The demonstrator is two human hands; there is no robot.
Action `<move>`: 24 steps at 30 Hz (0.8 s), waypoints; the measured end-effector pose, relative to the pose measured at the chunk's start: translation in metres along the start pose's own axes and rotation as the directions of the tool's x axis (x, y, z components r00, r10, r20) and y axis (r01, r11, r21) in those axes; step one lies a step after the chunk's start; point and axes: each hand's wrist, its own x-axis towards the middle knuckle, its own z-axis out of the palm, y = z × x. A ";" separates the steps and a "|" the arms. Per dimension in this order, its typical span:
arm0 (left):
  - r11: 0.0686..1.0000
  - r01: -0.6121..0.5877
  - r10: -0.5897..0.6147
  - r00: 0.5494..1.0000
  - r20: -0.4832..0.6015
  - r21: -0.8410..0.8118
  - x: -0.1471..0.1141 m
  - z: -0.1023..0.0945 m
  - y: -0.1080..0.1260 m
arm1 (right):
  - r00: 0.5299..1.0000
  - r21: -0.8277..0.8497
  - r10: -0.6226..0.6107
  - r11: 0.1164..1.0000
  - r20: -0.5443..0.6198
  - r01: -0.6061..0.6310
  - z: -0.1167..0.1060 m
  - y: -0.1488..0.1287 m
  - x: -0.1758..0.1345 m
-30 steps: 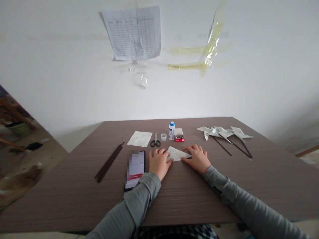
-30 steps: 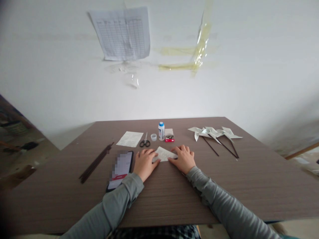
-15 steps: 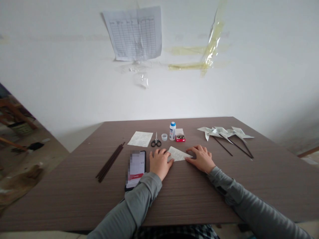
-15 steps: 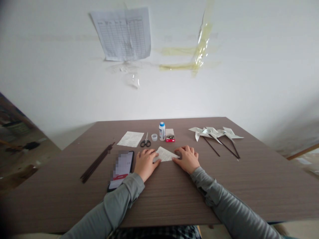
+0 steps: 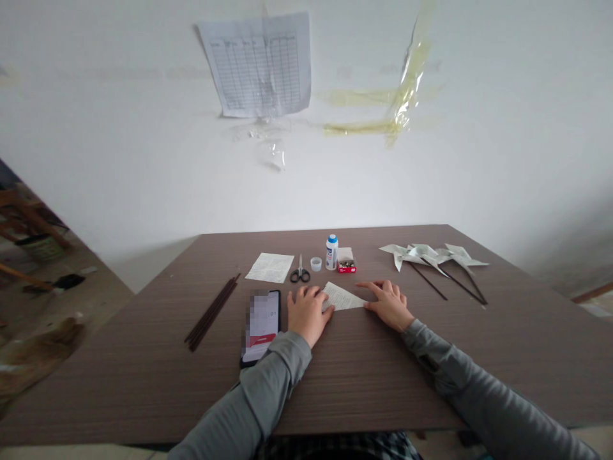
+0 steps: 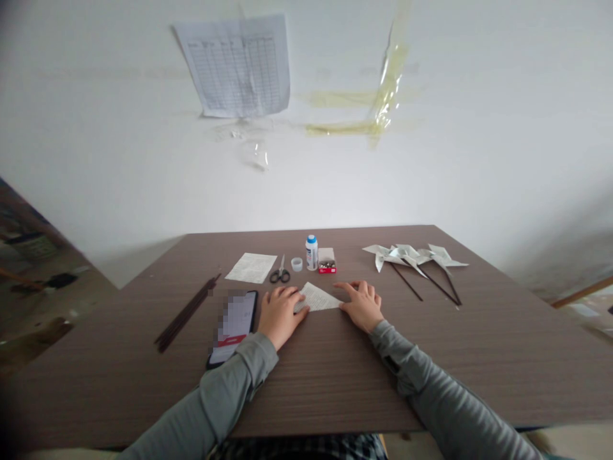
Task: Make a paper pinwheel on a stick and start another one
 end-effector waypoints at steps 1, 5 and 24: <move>1.000 -0.002 0.002 1.000 0.001 0.000 0.000 0.000 0.000 | 1.000 0.002 0.002 1.000 -0.004 -0.002 -0.001 0.001 0.000; 1.000 0.001 -0.001 1.000 0.015 -0.001 0.000 0.000 -0.001 | 1.000 0.007 -0.008 1.000 -0.021 0.008 -0.001 0.006 0.003; 0.999 -0.011 0.011 1.000 0.003 -0.035 -0.001 0.000 -0.001 | 0.987 0.133 -0.110 0.983 -0.120 0.125 -0.001 0.007 0.005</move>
